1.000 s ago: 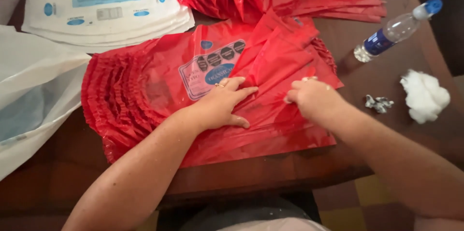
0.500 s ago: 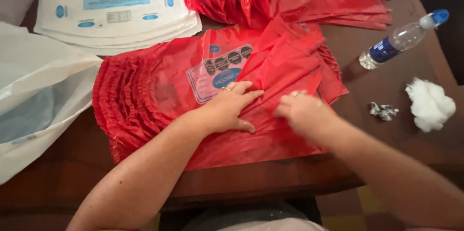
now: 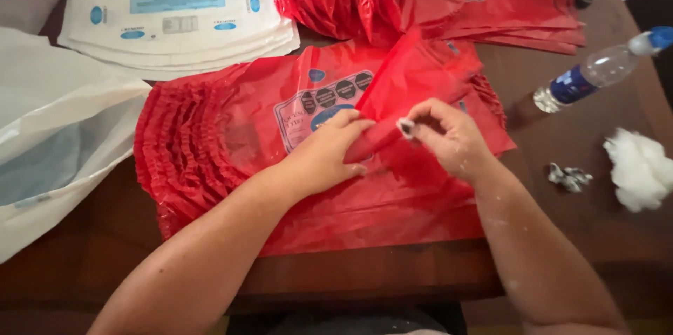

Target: Cleaning specific printed areas on red plastic packaging bags using a cotton ball and liquid solvent.

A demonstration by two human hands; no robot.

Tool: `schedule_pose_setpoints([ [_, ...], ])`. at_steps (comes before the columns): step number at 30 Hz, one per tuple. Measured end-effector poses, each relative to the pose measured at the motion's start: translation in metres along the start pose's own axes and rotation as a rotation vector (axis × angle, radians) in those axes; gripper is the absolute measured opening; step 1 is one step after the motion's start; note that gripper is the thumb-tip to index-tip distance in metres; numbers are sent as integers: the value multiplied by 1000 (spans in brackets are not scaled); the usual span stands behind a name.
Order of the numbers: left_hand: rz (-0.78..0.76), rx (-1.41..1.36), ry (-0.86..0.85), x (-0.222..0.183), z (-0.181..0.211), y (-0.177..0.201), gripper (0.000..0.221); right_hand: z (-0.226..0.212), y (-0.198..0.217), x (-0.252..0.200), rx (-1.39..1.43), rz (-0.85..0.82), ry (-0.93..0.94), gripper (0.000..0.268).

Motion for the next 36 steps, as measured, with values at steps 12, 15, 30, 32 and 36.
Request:
schedule_pose_setpoints([
  [12,263,523,-51,-5,31,3,68,48,-17,0,537,-55,-207,22],
  [15,371,376,-270,-16,46,-3,47,41,-17,1,576,-85,-104,22],
  [30,608,271,-921,-36,76,1,9,10,-7,-10,647,-128,134,35],
  [32,599,309,-950,-39,91,4,12,0,-10,-13,717,-218,113,41],
  [36,616,573,-784,-45,118,5,19,-7,-23,-18,750,-396,131,52],
])
Point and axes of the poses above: each hand's wrist, its own x-axis towards the middle knuckle, its own y-axis out of the back of the hand, z = x × y, the point moved 5 cm from there along x, towards the middle knuckle, and after that the axes turned 11 degrees about -x, right-handed, at the moved point
